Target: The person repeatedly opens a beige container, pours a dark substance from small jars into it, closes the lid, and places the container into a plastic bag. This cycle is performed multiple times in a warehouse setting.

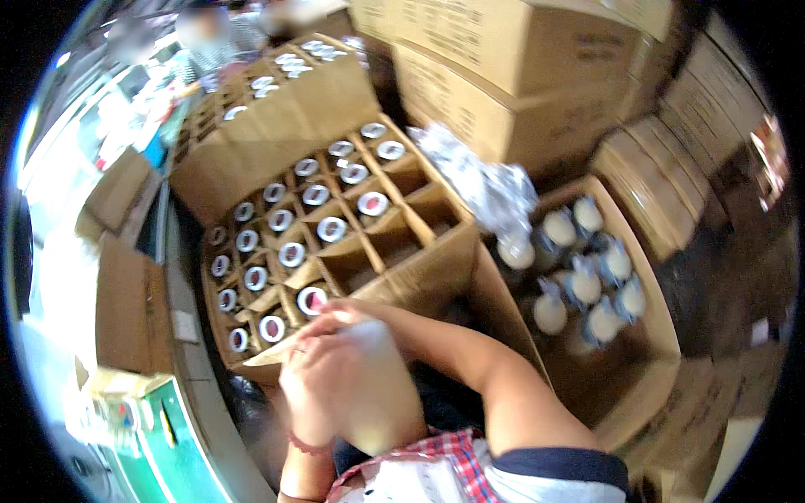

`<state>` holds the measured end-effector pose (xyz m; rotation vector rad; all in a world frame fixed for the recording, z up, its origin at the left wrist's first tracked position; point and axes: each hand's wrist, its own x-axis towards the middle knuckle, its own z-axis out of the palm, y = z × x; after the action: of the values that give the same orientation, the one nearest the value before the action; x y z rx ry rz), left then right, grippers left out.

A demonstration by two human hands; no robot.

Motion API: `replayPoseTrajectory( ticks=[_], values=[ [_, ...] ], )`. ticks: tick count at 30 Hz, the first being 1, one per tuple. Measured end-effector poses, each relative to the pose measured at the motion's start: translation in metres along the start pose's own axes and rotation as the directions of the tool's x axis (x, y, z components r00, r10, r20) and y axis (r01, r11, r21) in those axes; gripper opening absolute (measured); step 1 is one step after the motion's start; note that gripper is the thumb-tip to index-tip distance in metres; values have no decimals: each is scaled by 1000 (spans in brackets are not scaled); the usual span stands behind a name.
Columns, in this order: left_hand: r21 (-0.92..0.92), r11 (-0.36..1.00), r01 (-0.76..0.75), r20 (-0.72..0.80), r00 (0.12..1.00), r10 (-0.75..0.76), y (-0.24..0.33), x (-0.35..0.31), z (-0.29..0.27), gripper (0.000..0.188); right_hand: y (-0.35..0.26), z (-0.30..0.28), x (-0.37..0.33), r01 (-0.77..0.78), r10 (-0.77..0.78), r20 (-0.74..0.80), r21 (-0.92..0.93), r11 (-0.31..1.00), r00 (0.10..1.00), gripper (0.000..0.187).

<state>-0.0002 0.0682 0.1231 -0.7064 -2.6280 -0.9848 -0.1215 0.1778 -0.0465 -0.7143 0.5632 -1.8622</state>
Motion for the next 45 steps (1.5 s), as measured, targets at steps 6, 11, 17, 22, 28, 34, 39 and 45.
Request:
replayPoseTrajectory(
  ticks=[6,11,17,22,28,34,39,45],
  values=[
    [-973,-199,118,165,957,-239,-175,-117,46,31,-50,131,-50,-336,-138,-368,-918,212,919,54],
    [-905,338,257,173,950,-259,-99,-61,5,23,-67,87,-29,-427,183,-531,-383,819,827,63],
    [-96,995,12,72,997,-6,-3,-2,-14,18,5,-19,-15,-89,91,-94,29,996,991,86],
    [-1000,15,0,1,998,57,-157,-82,25,28,-52,107,-42,-331,-20,-369,-857,395,929,67],
    [-983,122,139,109,969,-223,-119,-63,19,24,-75,89,-47,-500,102,-635,-487,716,765,67],
    [-51,996,-72,23,997,73,-9,-2,-20,11,7,-7,-6,-139,171,-129,226,964,977,79],
    [-779,625,-49,61,986,153,-96,-35,-11,28,-30,62,-44,-180,105,-346,-193,964,932,65],
    [-977,184,104,89,992,-87,-139,-74,21,30,-59,75,-37,-413,157,-529,-411,813,834,69]
  ],
)
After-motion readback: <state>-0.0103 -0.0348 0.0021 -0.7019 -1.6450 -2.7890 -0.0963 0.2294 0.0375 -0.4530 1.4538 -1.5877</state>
